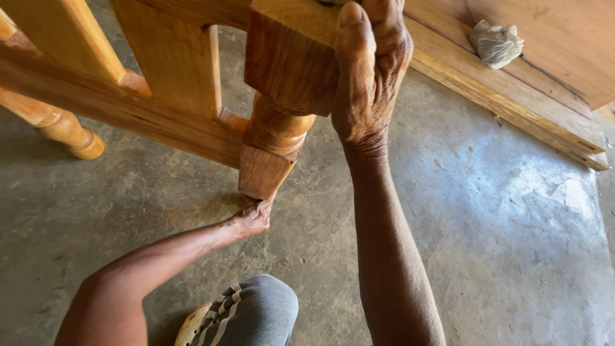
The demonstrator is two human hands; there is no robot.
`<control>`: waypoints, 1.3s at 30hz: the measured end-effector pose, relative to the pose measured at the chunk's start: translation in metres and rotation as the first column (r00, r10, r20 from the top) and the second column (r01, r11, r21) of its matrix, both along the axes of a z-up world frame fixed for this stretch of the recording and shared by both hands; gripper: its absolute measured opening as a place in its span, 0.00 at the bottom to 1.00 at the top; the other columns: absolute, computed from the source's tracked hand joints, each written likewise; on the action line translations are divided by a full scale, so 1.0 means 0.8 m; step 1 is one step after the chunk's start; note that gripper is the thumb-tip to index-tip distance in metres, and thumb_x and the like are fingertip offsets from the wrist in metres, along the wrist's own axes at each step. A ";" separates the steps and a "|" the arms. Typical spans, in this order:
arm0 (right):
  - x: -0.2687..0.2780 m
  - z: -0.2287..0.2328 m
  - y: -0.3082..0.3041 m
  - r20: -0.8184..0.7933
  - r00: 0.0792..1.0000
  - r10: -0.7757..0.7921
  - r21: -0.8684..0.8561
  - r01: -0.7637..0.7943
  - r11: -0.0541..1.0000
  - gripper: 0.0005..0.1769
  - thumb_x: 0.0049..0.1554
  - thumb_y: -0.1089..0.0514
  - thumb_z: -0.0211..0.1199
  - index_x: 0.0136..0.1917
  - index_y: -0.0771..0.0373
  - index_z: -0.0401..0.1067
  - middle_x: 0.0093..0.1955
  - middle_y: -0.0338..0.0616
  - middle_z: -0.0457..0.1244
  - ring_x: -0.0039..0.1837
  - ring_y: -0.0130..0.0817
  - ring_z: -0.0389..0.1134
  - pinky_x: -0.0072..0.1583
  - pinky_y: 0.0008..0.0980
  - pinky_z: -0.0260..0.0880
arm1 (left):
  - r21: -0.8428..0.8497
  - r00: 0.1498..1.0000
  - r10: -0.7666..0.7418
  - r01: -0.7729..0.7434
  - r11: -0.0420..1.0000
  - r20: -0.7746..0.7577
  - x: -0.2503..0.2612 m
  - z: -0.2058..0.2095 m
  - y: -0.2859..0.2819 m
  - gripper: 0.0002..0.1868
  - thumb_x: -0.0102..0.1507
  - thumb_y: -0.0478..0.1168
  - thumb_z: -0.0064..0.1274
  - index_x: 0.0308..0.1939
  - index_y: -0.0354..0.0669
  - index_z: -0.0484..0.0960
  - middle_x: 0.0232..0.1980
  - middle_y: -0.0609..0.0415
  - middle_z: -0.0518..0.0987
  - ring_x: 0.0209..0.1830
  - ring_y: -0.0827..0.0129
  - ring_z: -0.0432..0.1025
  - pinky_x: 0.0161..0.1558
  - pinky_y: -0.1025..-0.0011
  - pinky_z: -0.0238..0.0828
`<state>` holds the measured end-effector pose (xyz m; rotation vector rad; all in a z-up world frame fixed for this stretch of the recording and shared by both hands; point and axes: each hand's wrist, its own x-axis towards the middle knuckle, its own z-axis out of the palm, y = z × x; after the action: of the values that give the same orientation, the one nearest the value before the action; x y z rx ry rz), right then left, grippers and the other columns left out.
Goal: Sanding a wooden furniture frame with sandpaper.
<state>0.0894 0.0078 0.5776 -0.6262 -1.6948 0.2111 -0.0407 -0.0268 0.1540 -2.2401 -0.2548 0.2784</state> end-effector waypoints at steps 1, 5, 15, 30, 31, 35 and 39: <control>0.000 -0.004 0.004 -0.002 1.000 -0.008 0.001 0.008 1.000 0.19 0.73 0.47 0.51 0.55 0.66 0.68 0.45 0.44 0.60 0.48 0.31 0.59 0.55 0.33 0.62 | 0.001 1.000 -0.008 0.008 1.000 -0.002 -0.002 -0.003 -0.008 0.21 0.52 0.50 0.54 0.31 0.32 0.89 0.43 0.36 0.85 0.57 0.43 0.78 0.67 0.38 0.62; 0.004 -0.024 0.021 -0.004 0.994 -0.113 0.092 0.113 0.989 0.17 0.74 0.48 0.53 0.59 0.66 0.68 0.49 0.45 0.63 0.51 0.34 0.62 0.56 0.35 0.63 | -0.211 0.988 0.123 -0.101 0.972 0.094 -0.005 0.001 -0.040 0.21 0.58 0.40 0.54 0.46 0.25 0.86 0.51 0.30 0.83 0.59 0.40 0.75 0.69 0.38 0.56; -0.005 0.016 -0.013 -0.004 0.998 0.069 -0.032 -0.070 0.997 0.16 0.71 0.53 0.51 0.57 0.64 0.75 0.49 0.42 0.64 0.56 0.34 0.63 0.61 0.29 0.64 | 0.247 0.977 0.160 -0.191 0.950 0.139 0.021 0.200 -0.027 0.24 0.57 0.33 0.62 0.57 0.29 0.82 0.61 0.35 0.79 0.58 0.48 0.74 0.69 0.43 0.54; 0.055 -0.245 -0.115 -0.321 0.906 -0.274 -0.555 0.054 0.830 0.47 0.65 0.23 0.32 0.81 0.59 0.53 0.86 0.52 0.46 0.87 0.47 0.45 0.81 0.54 0.48 | 0.305 0.946 0.321 -0.294 0.906 -0.039 0.030 0.325 -0.048 0.31 0.61 0.44 0.45 0.61 0.22 0.77 0.64 0.27 0.75 0.66 0.34 0.66 0.68 0.34 0.44; 0.040 -0.250 -0.124 -0.324 0.906 -0.272 -0.552 0.053 0.832 0.47 0.65 0.23 0.32 0.81 0.59 0.53 0.86 0.52 0.46 0.87 0.47 0.45 0.81 0.54 0.48 | 0.309 0.946 0.322 -0.294 0.904 -0.040 0.026 0.315 -0.049 0.31 0.61 0.44 0.45 0.61 0.22 0.77 0.64 0.27 0.75 0.66 0.34 0.66 0.68 0.34 0.44; -0.016 -0.265 -0.139 -0.500 0.862 -0.082 -0.522 -0.224 0.823 0.50 0.65 0.24 0.32 0.85 0.60 0.42 0.89 0.51 0.37 0.89 0.46 0.37 0.83 0.49 0.36 | 0.221 0.958 0.280 -0.260 0.940 -0.066 0.013 0.301 -0.054 0.27 0.64 0.43 0.51 0.60 0.25 0.79 0.58 0.36 0.77 0.66 0.35 0.67 0.73 0.34 0.42; -0.037 -0.277 -0.130 -0.695 0.718 0.028 -0.421 -0.438 0.794 0.50 0.66 0.27 0.32 0.86 0.64 0.35 0.90 0.52 0.32 0.89 0.45 0.32 0.84 0.46 0.28 | 0.293 0.991 0.132 -0.133 0.947 0.023 -0.008 0.301 -0.041 0.32 0.60 0.49 0.49 0.61 0.29 0.79 0.65 0.35 0.74 0.69 0.42 0.62 0.72 0.41 0.40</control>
<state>0.0600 -0.0961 0.3556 -0.6421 -0.9783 1.0491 -0.0469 -0.0598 0.3952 -1.9321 -0.4221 0.2885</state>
